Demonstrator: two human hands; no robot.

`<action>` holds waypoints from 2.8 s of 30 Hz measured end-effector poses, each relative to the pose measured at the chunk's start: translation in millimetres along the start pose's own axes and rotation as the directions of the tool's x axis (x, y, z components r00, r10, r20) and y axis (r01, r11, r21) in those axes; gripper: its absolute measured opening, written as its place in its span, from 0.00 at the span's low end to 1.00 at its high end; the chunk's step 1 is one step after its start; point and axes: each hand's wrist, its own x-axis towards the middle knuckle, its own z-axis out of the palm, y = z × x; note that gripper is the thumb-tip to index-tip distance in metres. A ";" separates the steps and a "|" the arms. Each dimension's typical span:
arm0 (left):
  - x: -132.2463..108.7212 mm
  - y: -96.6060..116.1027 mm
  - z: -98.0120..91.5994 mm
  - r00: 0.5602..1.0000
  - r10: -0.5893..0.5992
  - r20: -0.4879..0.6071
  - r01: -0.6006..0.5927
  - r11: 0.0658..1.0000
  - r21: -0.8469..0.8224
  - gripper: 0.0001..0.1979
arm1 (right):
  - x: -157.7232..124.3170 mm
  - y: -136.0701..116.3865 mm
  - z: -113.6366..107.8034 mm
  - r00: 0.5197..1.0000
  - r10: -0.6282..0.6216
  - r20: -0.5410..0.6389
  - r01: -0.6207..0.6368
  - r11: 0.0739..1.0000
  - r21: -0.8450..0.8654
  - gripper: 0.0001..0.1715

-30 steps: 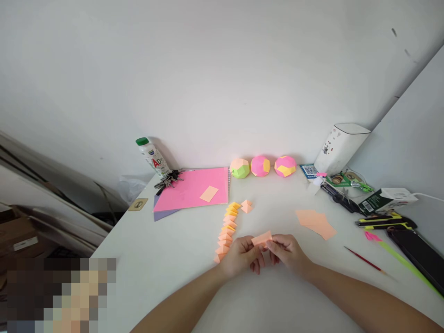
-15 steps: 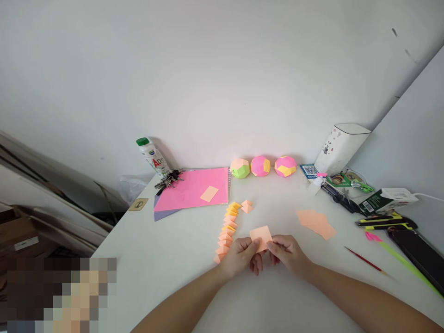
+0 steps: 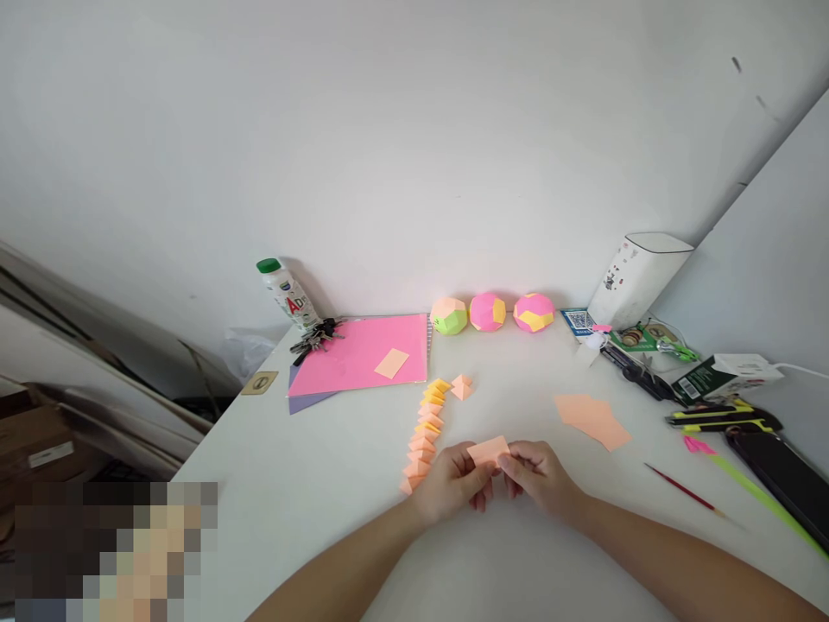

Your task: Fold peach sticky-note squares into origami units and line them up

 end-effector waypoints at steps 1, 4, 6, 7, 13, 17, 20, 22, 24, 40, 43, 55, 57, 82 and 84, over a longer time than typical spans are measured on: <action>-0.3 0.9 0.1 1.000 -0.002 -0.005 0.002 1.000 0.003 0.22 | 0.0 0.5 0.2 1.000 0.003 0.006 -0.003 1.000 0.004 0.22; -0.6 1.6 -0.1 1.000 0.013 -0.005 -0.013 1.000 -0.001 0.22 | 0.4 2.9 0.9 0.999 0.005 0.040 -0.006 0.999 0.035 0.18; -0.5 0.0 -0.5 1.000 0.027 -0.007 -0.027 1.000 -0.009 0.21 | 0.7 5.2 1.5 0.998 0.014 0.059 -0.018 0.998 0.057 0.14; -0.3 -1.4 -0.6 0.999 0.029 -0.012 -0.030 0.999 -0.012 0.21 | 0.8 6.3 1.8 0.998 0.023 0.063 -0.027 0.998 0.062 0.13; -0.1 -11.5 -0.6 0.998 0.041 -0.040 -0.040 0.999 0.025 0.18 | 1.0 5.0 3.4 0.996 0.035 0.083 -0.040 0.997 0.064 0.07; -1.3 -15.1 -0.2 0.997 0.060 -0.052 -0.056 0.996 0.070 0.12 | 0.8 0.2 4.6 0.995 0.042 0.096 -0.052 0.993 0.106 0.05; -1.8 -14.5 0.5 0.996 0.066 -0.058 -0.061 0.994 0.090 0.08 | 0.9 -1.1 4.8 0.994 0.061 0.087 -0.069 0.992 0.101 0.05; -1.6 -12.5 1.0 0.997 0.046 -0.057 -0.042 0.997 0.064 0.07 | 1.3 -0.8 4.2 0.994 0.085 0.063 -0.091 0.992 0.091 0.05; -1.1 -10.0 1.2 0.998 0.019 -0.058 -0.017 0.999 0.032 0.06 | 1.9 -0.2 3.3 0.994 0.104 0.031 -0.106 0.991 0.086 0.04; -2.3 -5.9 -0.3 0.996 0.045 -0.073 -0.046 0.999 -0.006 0.05 | 0.7 4.1 -2.0 0.997 0.068 0.022 -0.069 0.994 0.090 0.06; -2.3 -7.9 0.9 0.996 0.060 -0.059 -0.058 0.998 0.029 0.06 | 1.0 3.6 0.5 0.995 0.078 0.057 -0.079 0.997 0.010 0.10; -2.6 -7.7 2.2 0.998 0.041 -0.038 -0.039 0.997 0.073 0.04 | 0.3 4.5 2.4 0.997 0.013 0.074 -0.014 1.000 0.007 0.13; -2.4 -7.5 1.8 0.999 0.042 -0.030 -0.040 0.997 0.061 0.03 | -0.3 4.5 0.9 0.998 0.042 0.043 -0.042 0.999 0.018 0.12; 2.8 -6.8 0.3 0.994 0.096 -0.060 -0.107 0.969 -0.222 0.20 | 1.2 12.5 -4.4 0.995 0.094 0.029 -0.097 0.983 0.157 0.14; 2.6 -6.8 0.2 0.993 0.099 -0.063 -0.111 0.967 -0.227 0.20 | 0.9 14.8 -5.8 0.994 0.112 0.011 -0.113 0.981 0.155 0.16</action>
